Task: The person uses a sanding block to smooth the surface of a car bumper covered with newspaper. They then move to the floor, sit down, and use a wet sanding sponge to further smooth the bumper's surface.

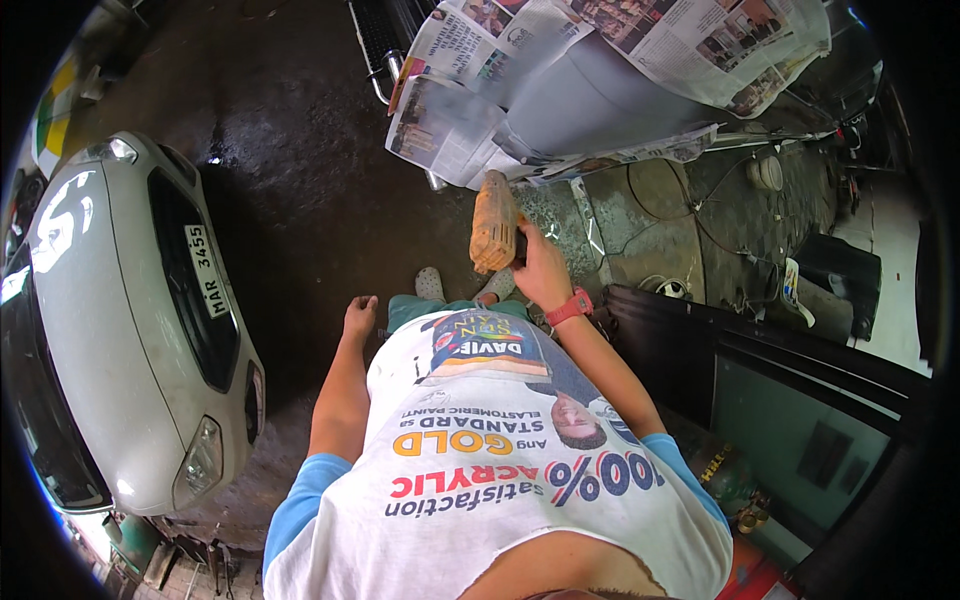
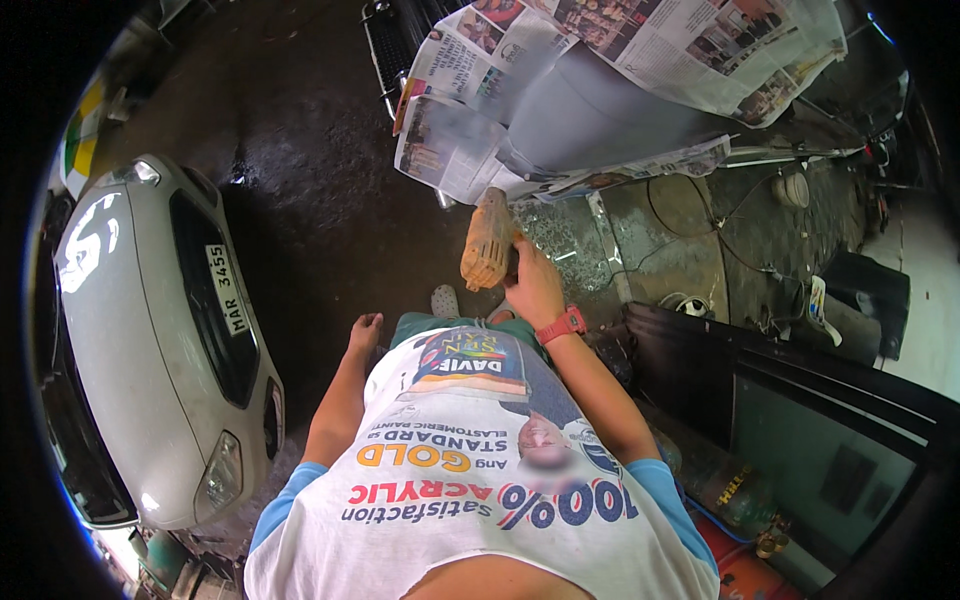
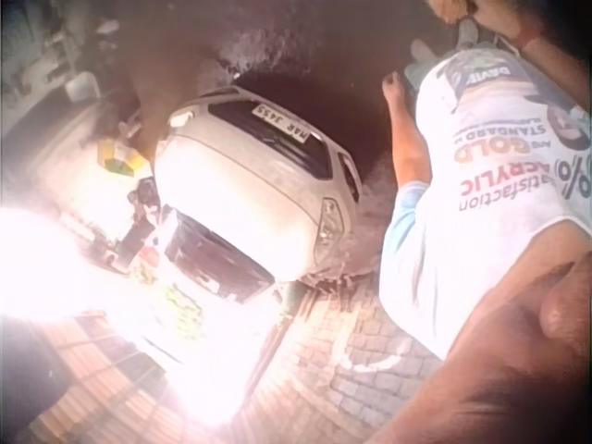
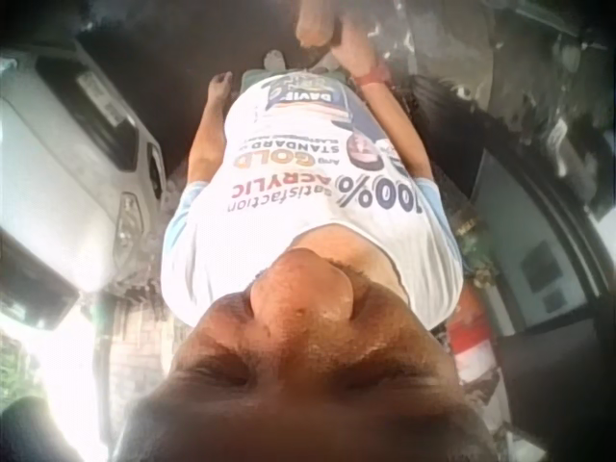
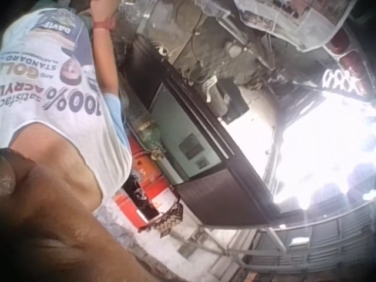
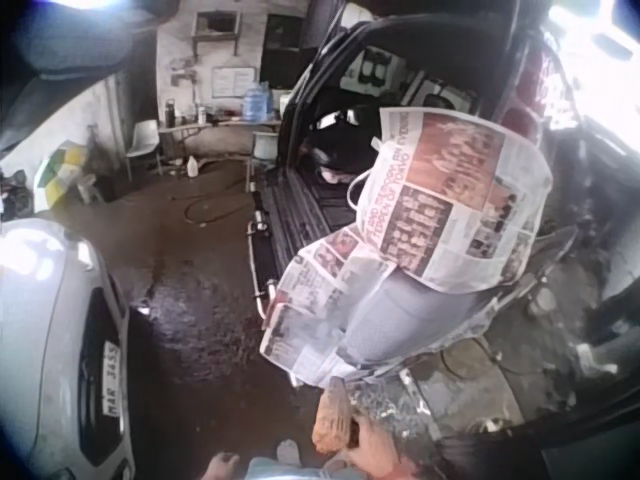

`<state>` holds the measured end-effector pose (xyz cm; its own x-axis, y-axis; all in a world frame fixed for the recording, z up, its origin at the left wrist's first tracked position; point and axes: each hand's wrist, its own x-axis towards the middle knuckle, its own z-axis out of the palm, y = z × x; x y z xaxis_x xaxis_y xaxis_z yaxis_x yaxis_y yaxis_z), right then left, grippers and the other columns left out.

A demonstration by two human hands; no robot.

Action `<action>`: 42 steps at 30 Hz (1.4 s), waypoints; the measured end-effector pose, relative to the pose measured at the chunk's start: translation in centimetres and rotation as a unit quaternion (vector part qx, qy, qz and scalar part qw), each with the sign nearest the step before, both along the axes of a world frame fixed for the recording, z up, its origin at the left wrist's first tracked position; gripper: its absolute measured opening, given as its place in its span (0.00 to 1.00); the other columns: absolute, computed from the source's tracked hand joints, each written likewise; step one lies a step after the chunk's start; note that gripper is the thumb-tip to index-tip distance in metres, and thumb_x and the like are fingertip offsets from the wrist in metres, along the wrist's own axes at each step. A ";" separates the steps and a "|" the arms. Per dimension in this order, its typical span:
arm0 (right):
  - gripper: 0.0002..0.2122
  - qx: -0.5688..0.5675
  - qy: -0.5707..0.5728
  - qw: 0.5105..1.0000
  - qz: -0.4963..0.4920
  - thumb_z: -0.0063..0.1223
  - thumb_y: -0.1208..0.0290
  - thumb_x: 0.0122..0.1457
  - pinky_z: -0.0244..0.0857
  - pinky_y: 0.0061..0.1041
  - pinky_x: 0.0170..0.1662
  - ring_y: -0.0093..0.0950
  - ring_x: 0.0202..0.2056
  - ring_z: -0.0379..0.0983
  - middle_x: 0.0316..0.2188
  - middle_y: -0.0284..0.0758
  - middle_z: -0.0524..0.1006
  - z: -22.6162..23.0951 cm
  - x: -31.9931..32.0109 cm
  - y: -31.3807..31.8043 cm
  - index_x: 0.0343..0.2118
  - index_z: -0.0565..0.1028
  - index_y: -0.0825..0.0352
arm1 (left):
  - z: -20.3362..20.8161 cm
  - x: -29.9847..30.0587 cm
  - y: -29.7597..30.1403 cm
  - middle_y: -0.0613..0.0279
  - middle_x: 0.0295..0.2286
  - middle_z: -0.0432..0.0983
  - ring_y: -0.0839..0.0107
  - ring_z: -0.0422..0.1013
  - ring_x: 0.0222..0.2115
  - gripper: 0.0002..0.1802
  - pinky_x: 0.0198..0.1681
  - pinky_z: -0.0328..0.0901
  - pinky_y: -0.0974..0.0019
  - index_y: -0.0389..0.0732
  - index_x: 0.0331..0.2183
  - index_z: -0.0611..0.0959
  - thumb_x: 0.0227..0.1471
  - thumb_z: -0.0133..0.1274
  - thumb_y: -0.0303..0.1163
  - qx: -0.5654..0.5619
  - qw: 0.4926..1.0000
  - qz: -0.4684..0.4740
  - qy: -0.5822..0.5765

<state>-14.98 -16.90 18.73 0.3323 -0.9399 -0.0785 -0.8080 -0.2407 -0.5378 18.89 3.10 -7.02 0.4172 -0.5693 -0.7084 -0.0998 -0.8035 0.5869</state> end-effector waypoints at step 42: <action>0.24 -0.052 -0.116 0.968 -0.218 0.65 0.74 0.55 0.69 0.44 0.54 0.54 0.52 0.74 0.50 0.52 0.77 -2.8 -10.2 3.4 0.55 0.73 0.70 | 0.8 -0.6 -2.5 0.47 0.47 0.83 0.57 0.78 0.50 0.24 0.55 0.70 0.59 0.35 0.50 0.85 0.62 0.59 0.45 0.063 0.993 -0.091 -0.027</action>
